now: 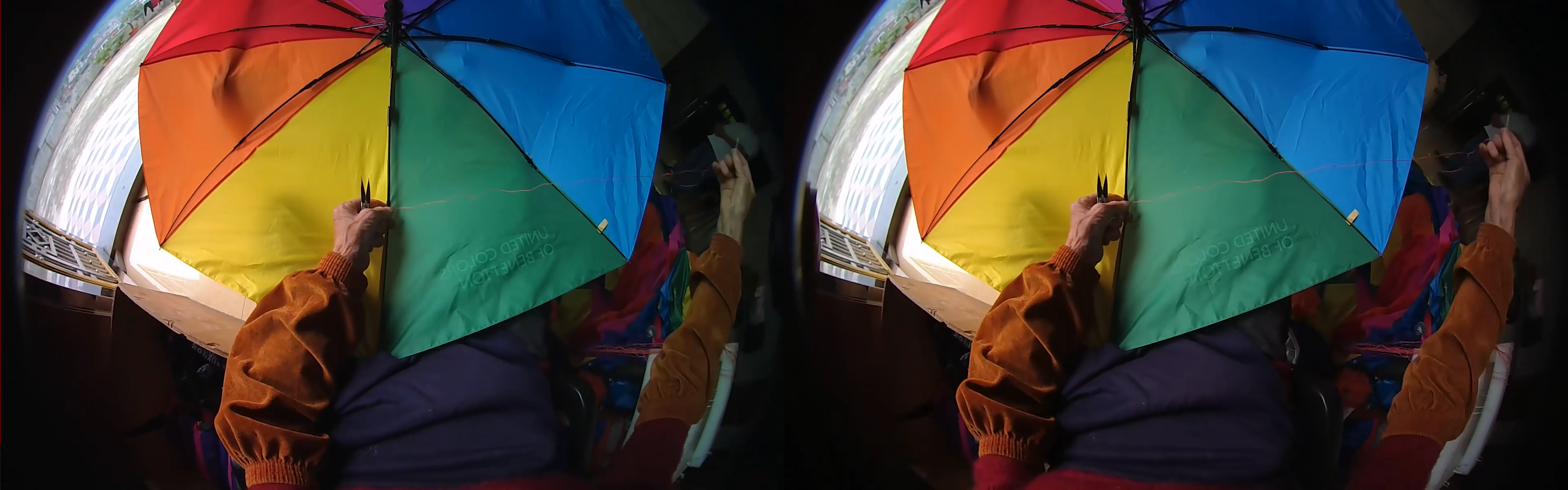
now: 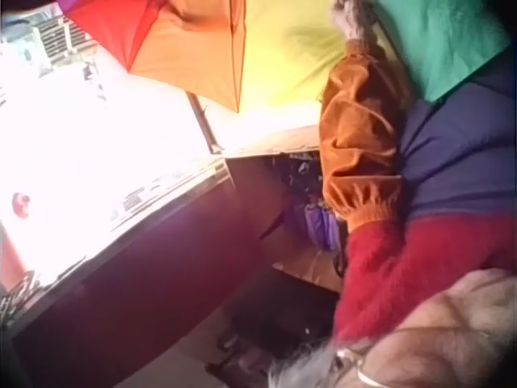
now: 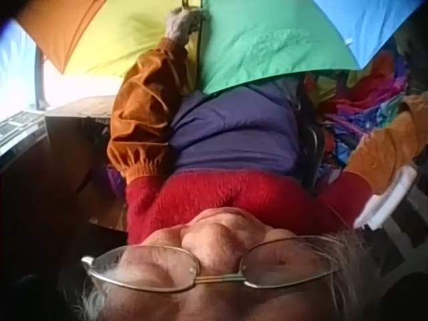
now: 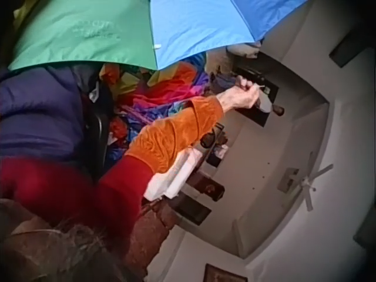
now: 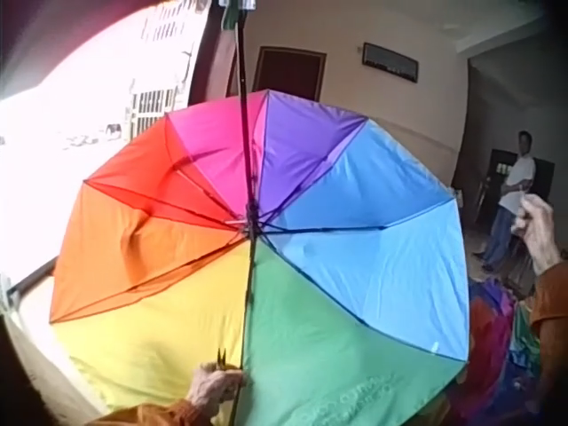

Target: Attaching umbrella fabric to metal ribs using a needle and thread.

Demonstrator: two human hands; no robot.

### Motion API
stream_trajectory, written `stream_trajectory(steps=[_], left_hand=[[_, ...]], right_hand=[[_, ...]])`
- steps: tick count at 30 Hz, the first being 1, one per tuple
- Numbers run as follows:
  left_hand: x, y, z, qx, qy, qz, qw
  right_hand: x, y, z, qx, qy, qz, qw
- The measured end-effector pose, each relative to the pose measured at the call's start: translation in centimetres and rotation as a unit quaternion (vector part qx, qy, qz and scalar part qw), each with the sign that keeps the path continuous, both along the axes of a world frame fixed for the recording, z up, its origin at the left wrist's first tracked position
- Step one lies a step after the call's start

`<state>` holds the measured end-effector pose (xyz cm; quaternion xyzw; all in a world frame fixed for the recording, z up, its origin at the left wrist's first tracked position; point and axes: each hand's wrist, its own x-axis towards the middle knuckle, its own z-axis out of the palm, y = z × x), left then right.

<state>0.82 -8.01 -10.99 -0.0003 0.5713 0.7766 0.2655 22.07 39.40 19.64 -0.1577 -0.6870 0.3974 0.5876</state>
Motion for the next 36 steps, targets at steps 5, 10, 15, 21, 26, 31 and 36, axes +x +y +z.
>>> stream_trajectory(steps=[5, 10, 15, 21, 26, 31, 36], left_hand=[[-0.1, 0.1, -0.2, 0.041, -0.041, 0.017, 0.998], [-0.2, -0.1, -0.6, 0.064, -0.064, 0.047, 0.995], [-0.3, 0.0, -0.3, 0.031, -0.095, 0.079, 0.992], [-0.4, 0.2, -0.1, 0.02, -0.122, 0.097, 0.988], [-0.5, 0.1, 0.0, 0.021, -0.13, 0.088, 0.987], [-0.6, 0.0, 0.0, 0.015, -0.141, 0.088, 0.986], [-0.6, -0.1, -0.1, 0.021, -0.145, 0.087, 0.985]], right_hand=[[-13.3, -17.3, -13.7, -0.005, -0.254, 0.368, 0.894], [-18.4, -30.4, -25.5, 0.259, -0.386, 0.348, 0.814], [-18.7, -32.6, -28.2, 0.346, -0.47, 0.325, 0.744], [-18.0, -32.8, -28.4, 0.32, -0.447, 0.336, 0.765], [-17.8, -32.9, -27.9, 0.294, -0.471, 0.344, 0.757], [-17.6, -32.9, -27.9, 0.285, -0.461, 0.36, 0.76], [-17.6, -32.9, -28.0, 0.288, -0.463, 0.337, 0.768]])
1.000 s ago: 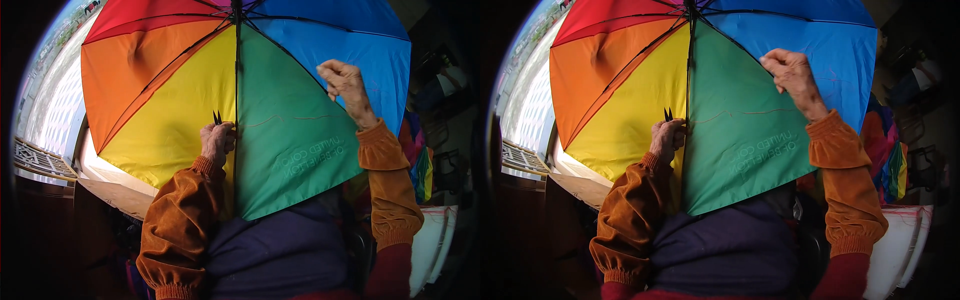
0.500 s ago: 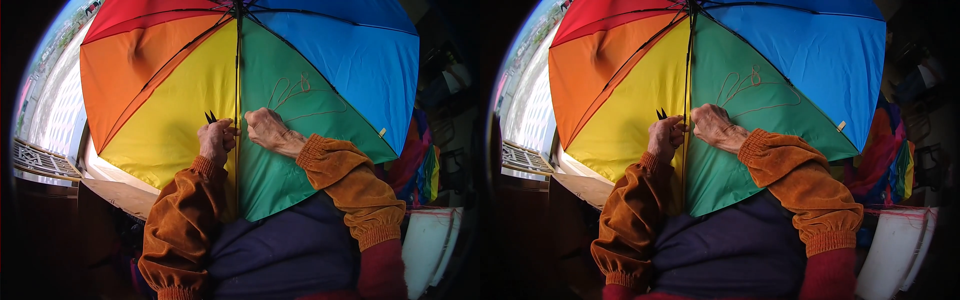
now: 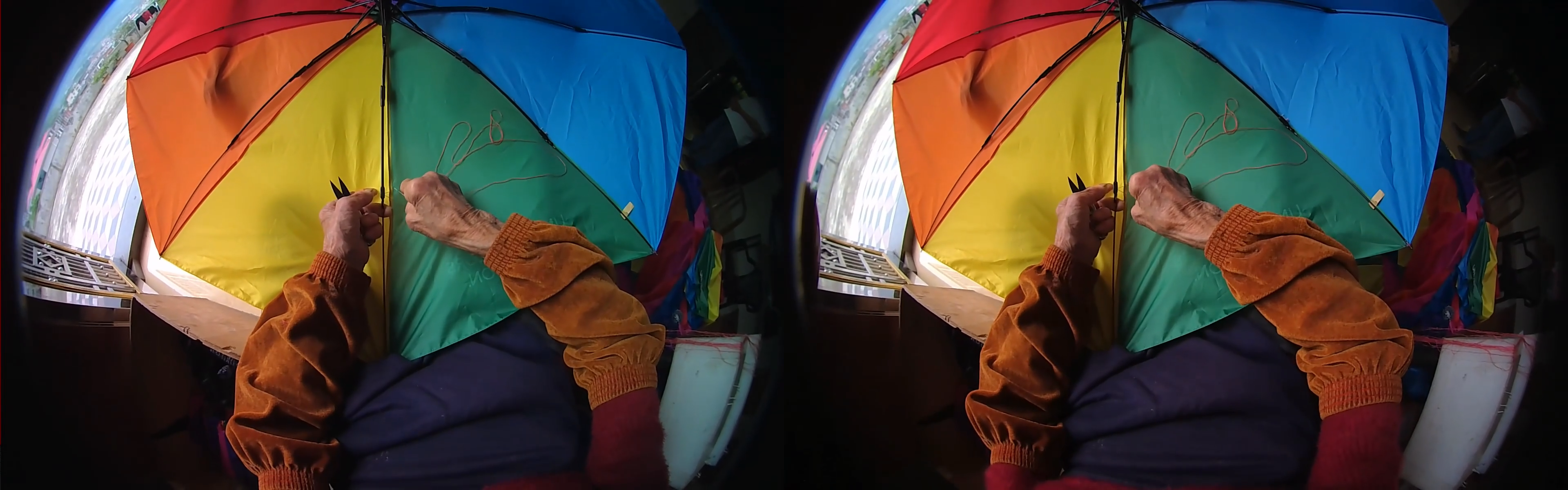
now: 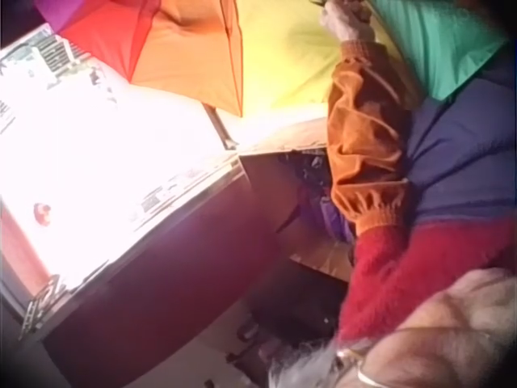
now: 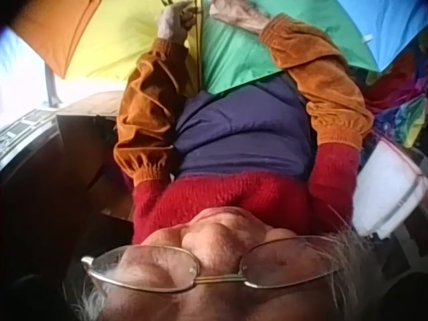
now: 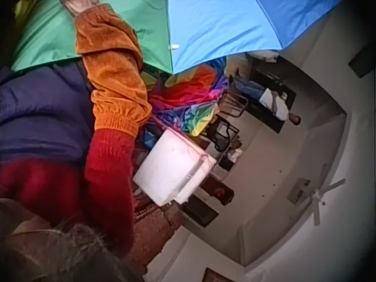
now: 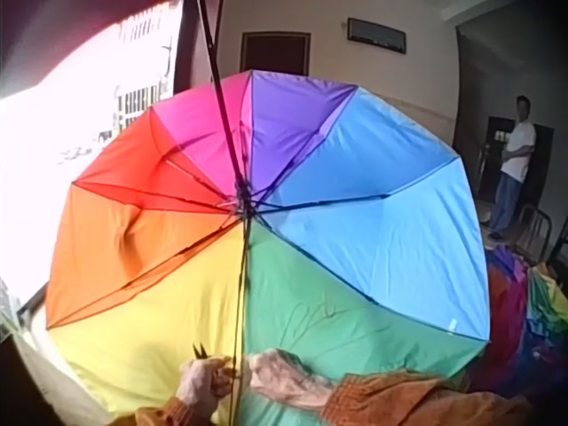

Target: Attaching umbrella fabric to metal ribs using a needle and thread.

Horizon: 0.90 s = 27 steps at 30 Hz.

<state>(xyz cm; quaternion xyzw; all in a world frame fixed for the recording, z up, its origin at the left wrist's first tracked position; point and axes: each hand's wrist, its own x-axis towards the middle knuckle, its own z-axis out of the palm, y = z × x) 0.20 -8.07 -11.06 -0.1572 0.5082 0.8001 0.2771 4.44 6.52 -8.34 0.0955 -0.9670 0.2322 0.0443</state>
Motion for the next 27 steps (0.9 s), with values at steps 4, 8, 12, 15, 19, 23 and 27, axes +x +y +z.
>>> stream_trajectory(steps=[4, 8, 12, 15, 19, 23, 27], left_hand=[[0.0, 0.0, 0.1, -0.006, -0.002, 0.001, 1.0], [0.1, 0.0, 0.1, -0.003, 0.003, -0.003, 1.0], [0.2, 0.1, -0.3, 0.02, -0.004, -0.006, 1.0], [0.4, 0.2, -0.5, 0.063, 0.008, -0.008, 0.998], [0.6, 0.3, -0.4, 0.068, 0.047, -0.032, 0.996], [1.0, 0.7, 0.0, 0.024, 0.068, -0.013, 0.997], [1.3, 1.6, 0.0, 0.002, 0.089, 0.03, 0.996]], right_hand=[[-0.1, -0.1, -0.1, 0.013, -0.038, -0.003, 0.999], [-0.1, 0.2, -0.6, 0.002, -0.01, 0.021, 1.0], [-0.9, 0.8, -1.9, -0.009, -0.002, 0.053, 0.999], [-2.0, 0.6, -2.8, -0.079, 0.027, 0.084, 0.993], [-1.8, -0.1, -2.5, -0.283, -0.017, 0.05, 0.958], [-1.1, -0.6, -0.8, -0.313, -0.066, -0.07, 0.945], [-2.1, -0.8, -0.2, -0.195, -0.006, -0.101, 0.976]])
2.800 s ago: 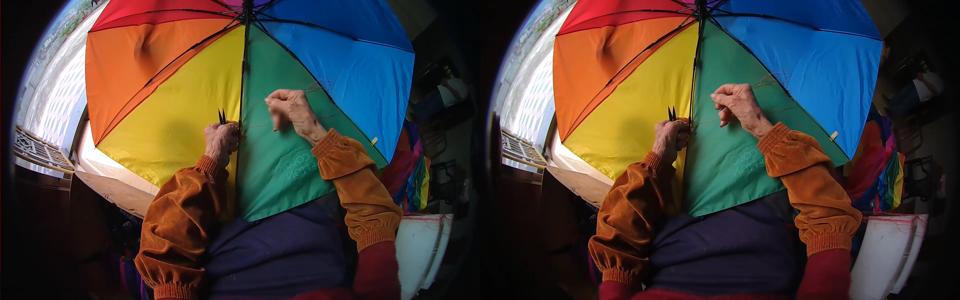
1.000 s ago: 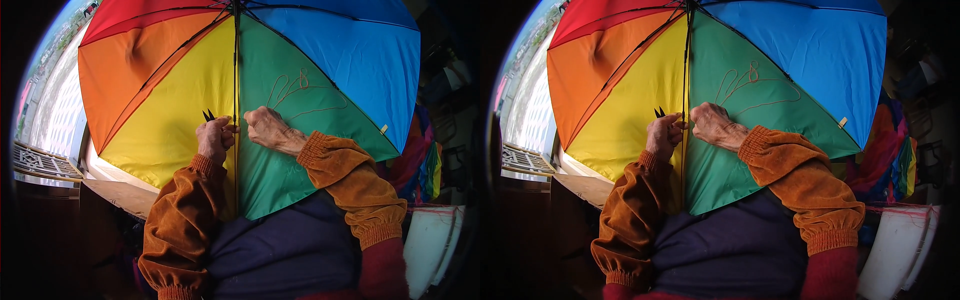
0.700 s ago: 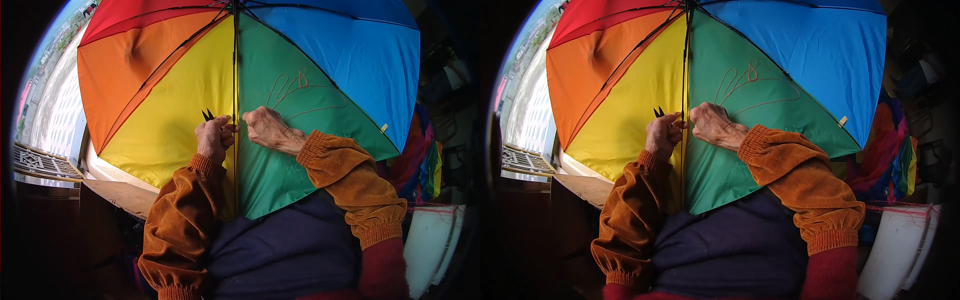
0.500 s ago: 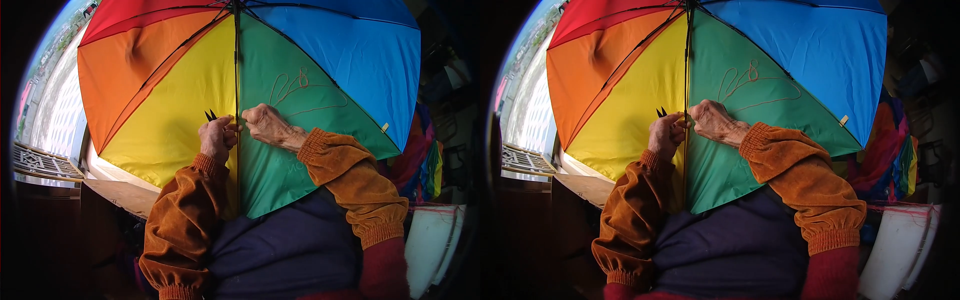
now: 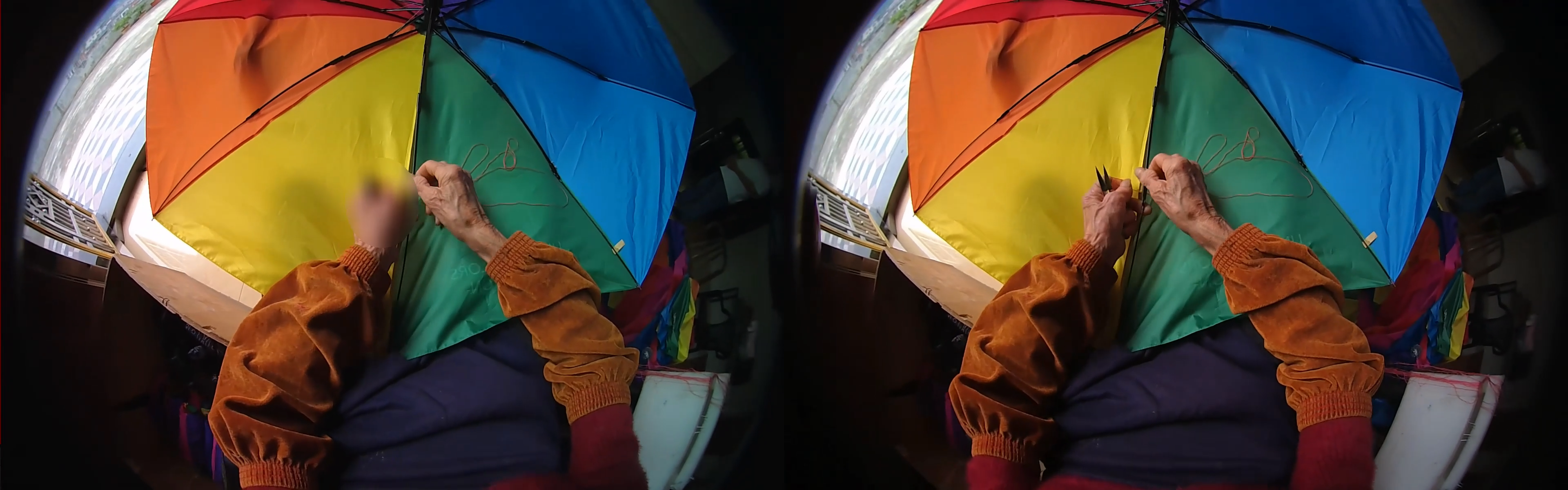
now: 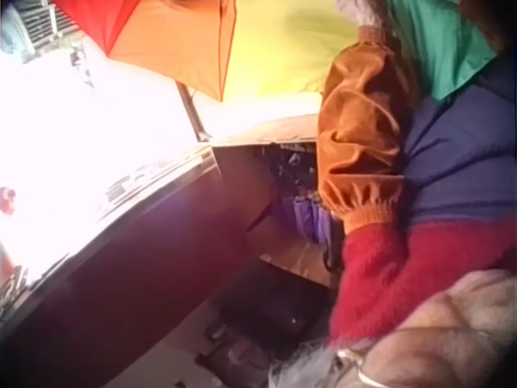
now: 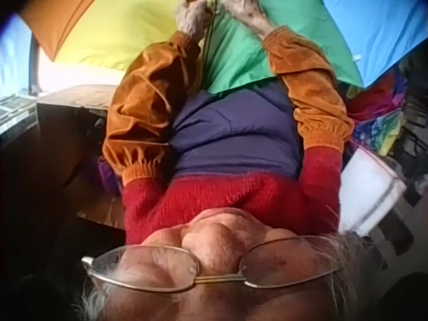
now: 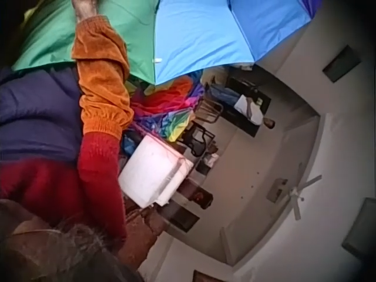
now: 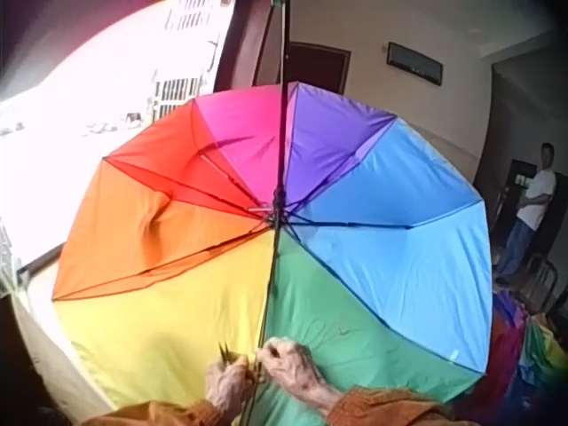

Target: Attaching umbrella fabric to metal ribs using a needle and thread.

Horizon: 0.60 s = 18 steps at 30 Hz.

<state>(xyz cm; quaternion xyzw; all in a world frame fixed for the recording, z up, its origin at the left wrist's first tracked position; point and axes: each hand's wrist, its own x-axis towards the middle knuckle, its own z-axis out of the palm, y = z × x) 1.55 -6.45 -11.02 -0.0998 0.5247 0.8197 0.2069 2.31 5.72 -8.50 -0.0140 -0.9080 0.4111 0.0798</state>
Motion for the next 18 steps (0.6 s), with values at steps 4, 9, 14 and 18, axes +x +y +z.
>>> stream_trajectory(steps=[4, 9, 14, 18], left_hand=[[0.5, 0.5, 0.0, 0.022, 0.001, 0.049, 0.999], [1.0, 0.2, 0.2, 0.086, -0.029, 0.088, 0.992], [0.9, 0.2, 0.4, 0.083, -0.065, 0.097, 0.99], [0.8, 0.2, 0.2, 0.093, -0.067, 0.076, 0.991]], right_hand=[[-0.5, 0.1, -0.5, 0.004, -0.061, -0.011, 0.998], [-0.5, 0.1, -0.2, -0.063, -0.103, -0.012, 0.993], [0.0, -0.3, 0.6, -0.184, -0.178, -0.04, 0.966], [-0.1, -0.2, 0.7, -0.218, -0.181, -0.026, 0.959]])
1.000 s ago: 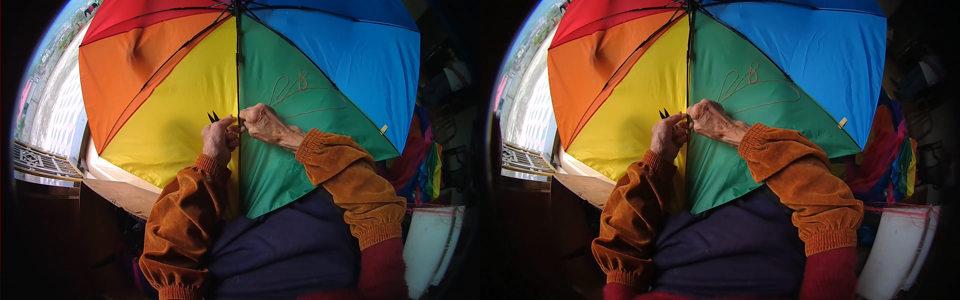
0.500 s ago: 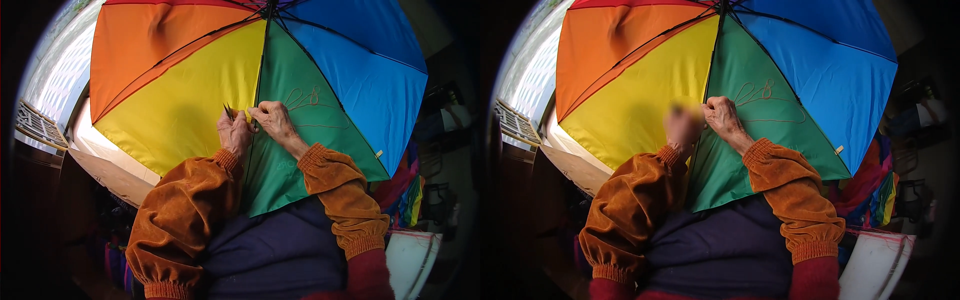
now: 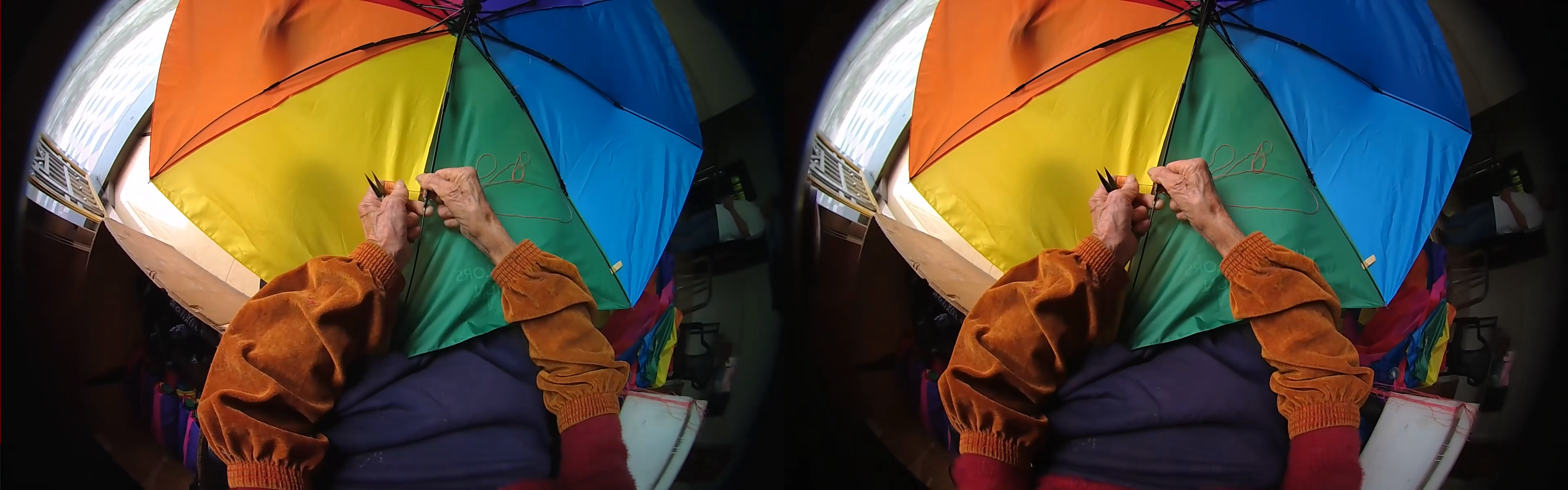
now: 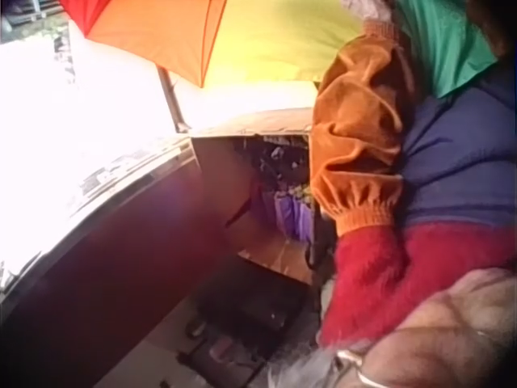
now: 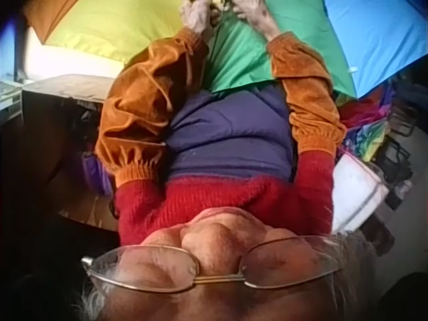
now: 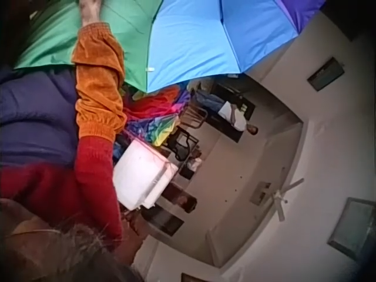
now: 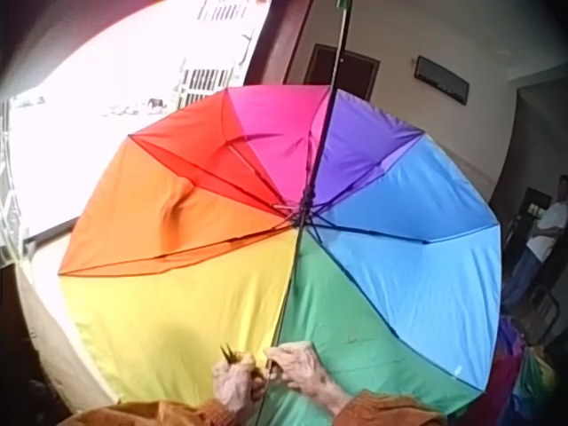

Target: Attaching umbrella fabric to metal ribs using a needle and thread.

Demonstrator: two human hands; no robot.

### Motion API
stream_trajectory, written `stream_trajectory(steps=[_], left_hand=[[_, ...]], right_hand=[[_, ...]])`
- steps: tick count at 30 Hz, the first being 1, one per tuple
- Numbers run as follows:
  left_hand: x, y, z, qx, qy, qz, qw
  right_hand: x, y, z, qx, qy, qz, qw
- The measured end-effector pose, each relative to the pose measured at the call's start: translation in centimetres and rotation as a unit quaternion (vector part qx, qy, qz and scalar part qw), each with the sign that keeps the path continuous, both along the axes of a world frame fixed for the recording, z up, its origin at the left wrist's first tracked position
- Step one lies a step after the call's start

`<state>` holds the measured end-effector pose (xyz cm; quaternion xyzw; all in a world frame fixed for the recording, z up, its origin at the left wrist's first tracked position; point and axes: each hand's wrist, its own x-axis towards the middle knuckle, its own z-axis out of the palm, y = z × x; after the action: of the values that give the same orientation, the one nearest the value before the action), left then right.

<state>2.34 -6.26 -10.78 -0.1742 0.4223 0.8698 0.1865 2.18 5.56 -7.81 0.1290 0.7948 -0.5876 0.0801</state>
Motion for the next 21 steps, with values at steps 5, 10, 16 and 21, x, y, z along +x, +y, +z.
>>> stream_trajectory(steps=[5, 10, 16, 21], left_hand=[[-0.08, 0.03, -0.29, -0.005, 0.014, -0.014, 1.0], [-0.1, 0.01, -0.38, 0.002, 0.021, -0.015, 1.0], [-0.16, 0.04, -0.53, -0.006, 0.035, -0.025, 0.999], [-0.19, 0.13, -0.56, -0.01, 0.024, -0.027, 0.999]], right_hand=[[-0.03, 0.3, -0.14, -0.033, -0.012, 0.006, 0.999], [-0.07, 0.19, -0.16, -0.033, -0.017, -0.001, 0.999], [0.02, 0.25, -0.36, -0.041, -0.016, -0.009, 0.999], [0.16, 0.29, -0.27, -0.07, 0.003, 0.003, 0.998]])
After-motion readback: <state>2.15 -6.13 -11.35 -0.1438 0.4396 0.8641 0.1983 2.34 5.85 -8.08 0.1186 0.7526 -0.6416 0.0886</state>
